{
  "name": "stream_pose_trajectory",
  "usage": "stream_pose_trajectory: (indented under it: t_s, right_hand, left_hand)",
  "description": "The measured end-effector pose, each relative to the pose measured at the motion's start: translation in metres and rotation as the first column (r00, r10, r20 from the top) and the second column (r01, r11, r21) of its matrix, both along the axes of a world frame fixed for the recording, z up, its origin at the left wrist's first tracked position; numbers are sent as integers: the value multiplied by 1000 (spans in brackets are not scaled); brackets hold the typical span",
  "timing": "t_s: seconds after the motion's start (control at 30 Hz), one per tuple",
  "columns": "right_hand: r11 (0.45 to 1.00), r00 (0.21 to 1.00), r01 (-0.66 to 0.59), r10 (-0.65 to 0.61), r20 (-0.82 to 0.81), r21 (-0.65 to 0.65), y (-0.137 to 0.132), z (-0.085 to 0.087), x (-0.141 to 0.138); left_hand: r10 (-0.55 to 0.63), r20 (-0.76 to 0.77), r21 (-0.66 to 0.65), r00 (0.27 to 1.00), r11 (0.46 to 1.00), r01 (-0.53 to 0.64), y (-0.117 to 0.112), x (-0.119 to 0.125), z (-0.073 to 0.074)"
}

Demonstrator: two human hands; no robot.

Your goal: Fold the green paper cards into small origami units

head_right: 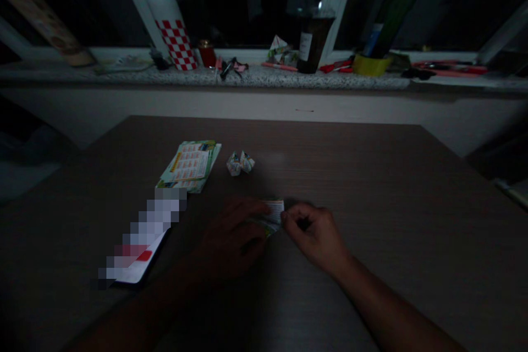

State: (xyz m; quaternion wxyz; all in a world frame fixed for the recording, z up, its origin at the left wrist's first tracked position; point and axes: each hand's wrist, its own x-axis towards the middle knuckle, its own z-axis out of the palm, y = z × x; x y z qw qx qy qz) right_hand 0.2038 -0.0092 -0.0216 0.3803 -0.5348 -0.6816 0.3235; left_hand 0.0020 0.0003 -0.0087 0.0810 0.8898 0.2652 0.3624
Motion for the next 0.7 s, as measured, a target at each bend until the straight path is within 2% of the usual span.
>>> stream_pose_trajectory:
  t_s: [0.2,0.27,0.37,0.5,0.6,0.7]
  right_hand:
    - [988,977,-62,31,212,143,2,1,5]
    - [990,965,-60,25,263,129,2,2,6]
    - [998,949,-57,43,314,38,4,1,8]
    - [996,940,-83,89,328,-32,5,-2,11]
    - [998,941,-60,59,332,-8,5,-2,10]
    - [999,943,-11,-6,332,49,4,1,8]
  left_hand:
    - [-96,-168,-157,981,985,69,1,1,1]
    - [-115,-232,-215,966,974,64,1,1,1]
    - [-118,-305,-279,945,960,30,2,2,1]
    - [-127,-333,-263,934,964,37,4,2,-6]
    - [-125,-334,-213,934,975,55,5,2,-13]
    - [-101,-353,-214,930,977,25,6,2,-13]
